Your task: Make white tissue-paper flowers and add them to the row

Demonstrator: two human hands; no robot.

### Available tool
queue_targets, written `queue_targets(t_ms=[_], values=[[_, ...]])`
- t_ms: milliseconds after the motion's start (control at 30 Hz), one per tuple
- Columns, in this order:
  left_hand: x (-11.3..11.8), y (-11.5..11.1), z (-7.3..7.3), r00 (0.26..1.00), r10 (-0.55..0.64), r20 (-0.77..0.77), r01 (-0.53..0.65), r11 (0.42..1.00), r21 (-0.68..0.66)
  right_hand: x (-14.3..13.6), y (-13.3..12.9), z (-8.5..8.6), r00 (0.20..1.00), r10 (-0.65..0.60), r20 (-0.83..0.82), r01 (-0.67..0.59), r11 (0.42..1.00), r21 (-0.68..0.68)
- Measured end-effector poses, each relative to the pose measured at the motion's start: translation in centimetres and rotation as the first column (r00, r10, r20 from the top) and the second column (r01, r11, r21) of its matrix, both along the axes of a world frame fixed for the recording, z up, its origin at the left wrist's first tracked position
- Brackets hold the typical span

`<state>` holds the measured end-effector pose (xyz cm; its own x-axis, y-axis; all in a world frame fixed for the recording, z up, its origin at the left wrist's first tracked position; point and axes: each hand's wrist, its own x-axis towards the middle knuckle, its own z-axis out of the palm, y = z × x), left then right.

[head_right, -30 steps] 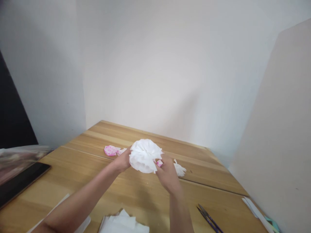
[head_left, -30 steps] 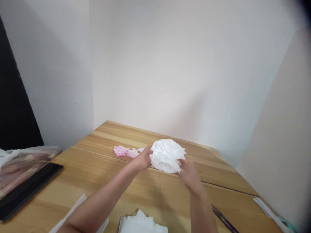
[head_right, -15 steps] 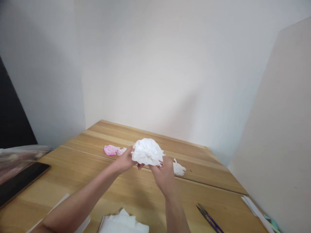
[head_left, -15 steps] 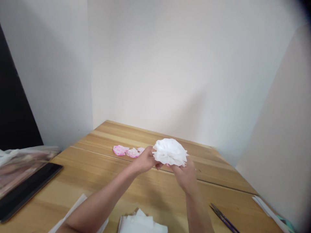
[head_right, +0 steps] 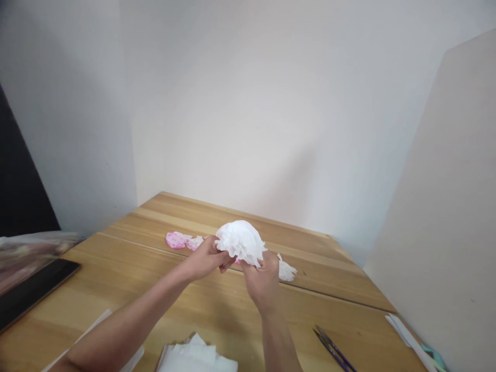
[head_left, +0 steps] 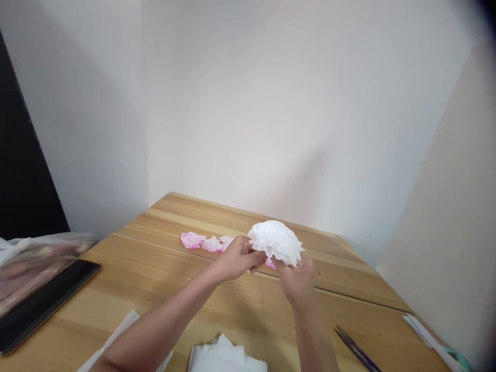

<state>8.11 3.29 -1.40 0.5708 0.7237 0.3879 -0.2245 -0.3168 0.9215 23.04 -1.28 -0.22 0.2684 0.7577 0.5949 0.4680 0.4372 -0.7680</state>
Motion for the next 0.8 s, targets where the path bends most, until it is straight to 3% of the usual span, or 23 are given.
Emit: queue_targets(t_ms=[133,267,333,633,800], values=[[-0.2,-0.1,0.7,0.995,-0.038,-0.091,0.039,0.999,0.010,0.3,0.8,-0.3,0.990,0.070,-0.121,-0.081,0.993,-0.091],[-0.5,-0.3,1.2,0.989,0.006,-0.145,-0.004,1.000,0.017,0.3,1.2,-0.4,0.947,0.243,-0.211,-0.265,0.960,-0.086],[-0.7,-0.2,1.2,0.986,0.034,-0.165,-0.028,0.999,0.040,0.4,1.2,-0.4,0.933,0.272,-0.234,-0.298,0.951,-0.083],[-0.7,-0.6,1.3,0.948,0.203,-0.246,-0.162,0.971,0.178,0.7,0.8,-0.1,0.938,0.202,-0.282,-0.247,0.960,-0.134],[-1.1,-0.3,1.7,0.933,0.316,-0.171,-0.237,0.900,0.367,0.8,0.6,0.3,0.959,0.178,-0.223,-0.212,0.967,-0.139]])
